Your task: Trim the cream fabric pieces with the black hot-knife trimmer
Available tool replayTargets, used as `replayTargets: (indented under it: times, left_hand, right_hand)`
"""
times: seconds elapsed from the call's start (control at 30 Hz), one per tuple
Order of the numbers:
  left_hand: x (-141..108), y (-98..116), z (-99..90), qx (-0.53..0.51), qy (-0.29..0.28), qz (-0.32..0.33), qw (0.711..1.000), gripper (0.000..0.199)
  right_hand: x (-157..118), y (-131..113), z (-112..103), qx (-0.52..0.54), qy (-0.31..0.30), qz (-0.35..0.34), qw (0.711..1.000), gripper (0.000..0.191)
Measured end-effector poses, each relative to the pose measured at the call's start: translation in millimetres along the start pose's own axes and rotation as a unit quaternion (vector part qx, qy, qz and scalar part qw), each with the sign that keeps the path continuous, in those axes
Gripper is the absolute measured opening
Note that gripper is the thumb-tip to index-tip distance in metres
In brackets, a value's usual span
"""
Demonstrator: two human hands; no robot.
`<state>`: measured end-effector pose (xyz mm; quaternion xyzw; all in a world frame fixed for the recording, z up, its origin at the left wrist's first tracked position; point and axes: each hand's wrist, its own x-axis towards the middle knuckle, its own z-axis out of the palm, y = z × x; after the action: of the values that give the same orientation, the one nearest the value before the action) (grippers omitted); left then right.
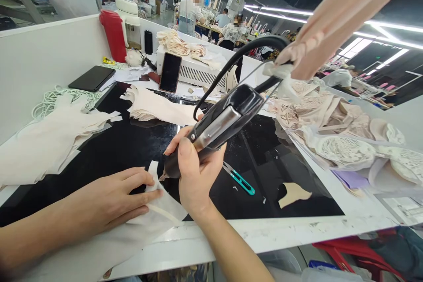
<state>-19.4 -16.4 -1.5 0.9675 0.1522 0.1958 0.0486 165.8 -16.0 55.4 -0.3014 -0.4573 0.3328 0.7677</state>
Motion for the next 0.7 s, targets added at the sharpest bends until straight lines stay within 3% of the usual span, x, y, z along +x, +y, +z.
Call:
replayTargets:
  times: [0.23,0.47,0.7]
  left_hand:
    - [-0.1,-1.7,1.9,0.0,0.013,-0.001,1.0,0.029]
    - [-2.7,-3.7,-1.1,-0.014,0.011,-0.002,1.0,0.027]
    - [1.5,-14.0,-8.6,-0.017,0.046,-0.012,0.999,0.03]
  right_hand:
    - [-2.3,1.3,-2.1,0.018,-0.017,0.001,1.0,0.035]
    - [-7.1,7.4,-3.4,0.006,-0.017,-0.009,1.0,0.023]
    - [-8.9,6.8,-2.8,0.025,-0.015,-0.001,1.0,0.029]
